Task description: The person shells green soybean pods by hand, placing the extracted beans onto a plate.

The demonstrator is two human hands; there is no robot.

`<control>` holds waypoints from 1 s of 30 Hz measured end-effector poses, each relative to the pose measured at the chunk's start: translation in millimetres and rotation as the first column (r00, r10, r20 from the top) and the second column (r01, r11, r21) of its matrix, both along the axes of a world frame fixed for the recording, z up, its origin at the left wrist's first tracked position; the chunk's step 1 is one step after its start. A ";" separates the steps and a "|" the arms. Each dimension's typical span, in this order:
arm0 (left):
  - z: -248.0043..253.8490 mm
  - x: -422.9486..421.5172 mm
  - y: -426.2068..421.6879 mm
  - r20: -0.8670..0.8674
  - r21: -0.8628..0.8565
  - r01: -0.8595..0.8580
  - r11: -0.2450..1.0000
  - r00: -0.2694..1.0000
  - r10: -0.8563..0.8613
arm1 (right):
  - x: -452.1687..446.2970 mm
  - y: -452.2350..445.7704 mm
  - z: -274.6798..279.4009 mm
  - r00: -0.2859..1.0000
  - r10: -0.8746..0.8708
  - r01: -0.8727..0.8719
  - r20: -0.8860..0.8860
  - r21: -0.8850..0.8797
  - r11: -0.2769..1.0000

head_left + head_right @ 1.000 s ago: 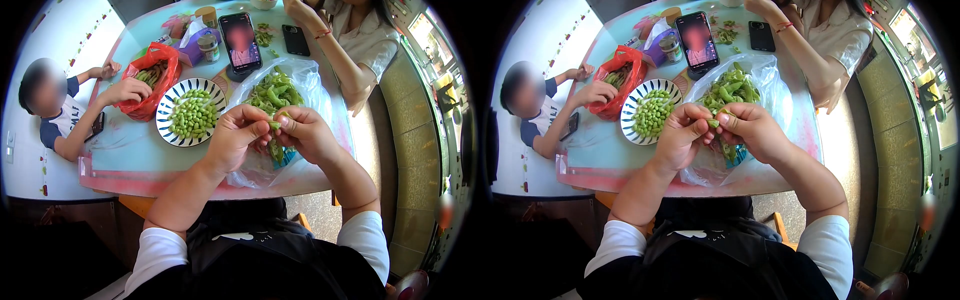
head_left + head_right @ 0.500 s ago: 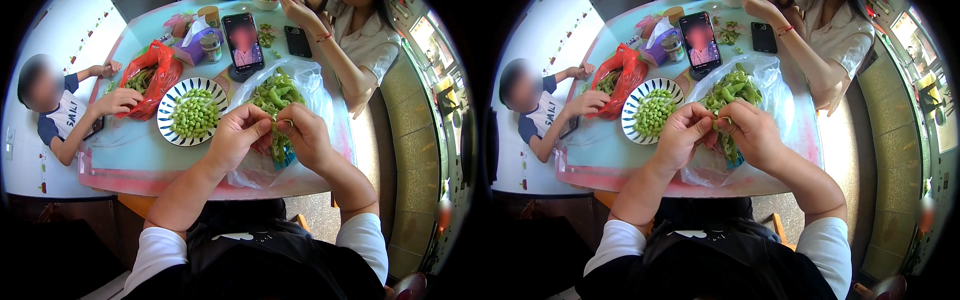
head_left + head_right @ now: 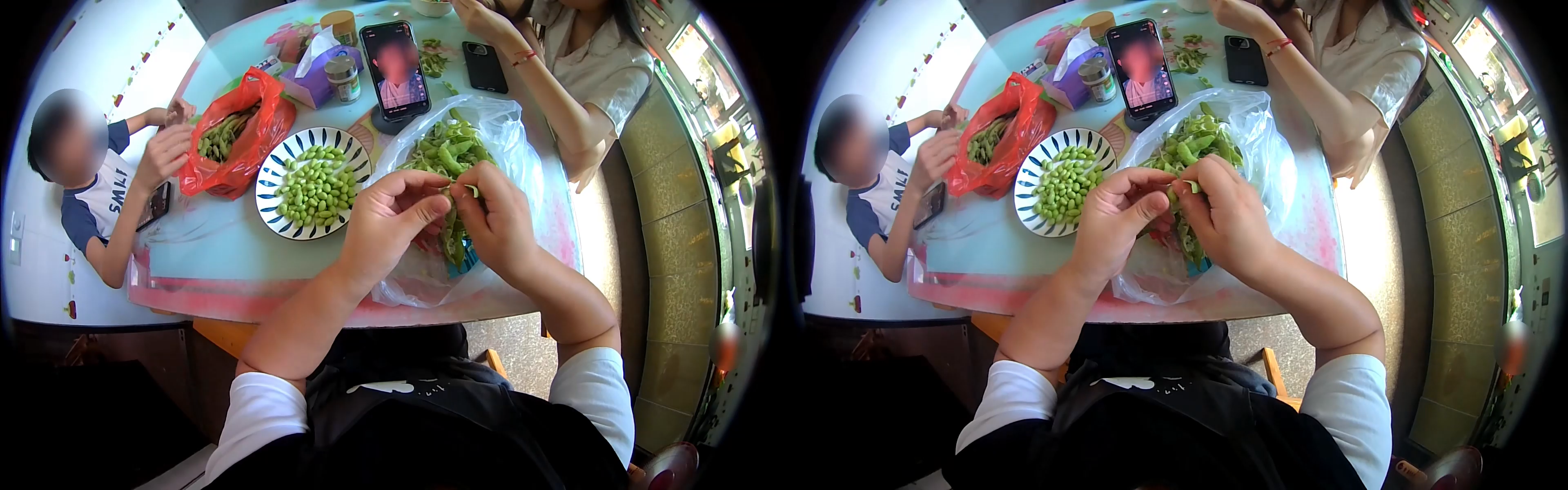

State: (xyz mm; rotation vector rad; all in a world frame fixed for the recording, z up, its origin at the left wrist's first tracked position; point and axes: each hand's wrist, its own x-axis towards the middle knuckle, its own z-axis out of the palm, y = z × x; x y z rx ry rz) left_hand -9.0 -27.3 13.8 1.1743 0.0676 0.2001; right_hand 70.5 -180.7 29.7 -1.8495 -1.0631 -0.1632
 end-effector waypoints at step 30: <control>1.2 0.9 4.9 0.168 0.135 -0.151 0.979 0.977 0.128 | 25.4 -1.4 2.1 0.966 -0.155 0.161 0.208 -0.014 0.987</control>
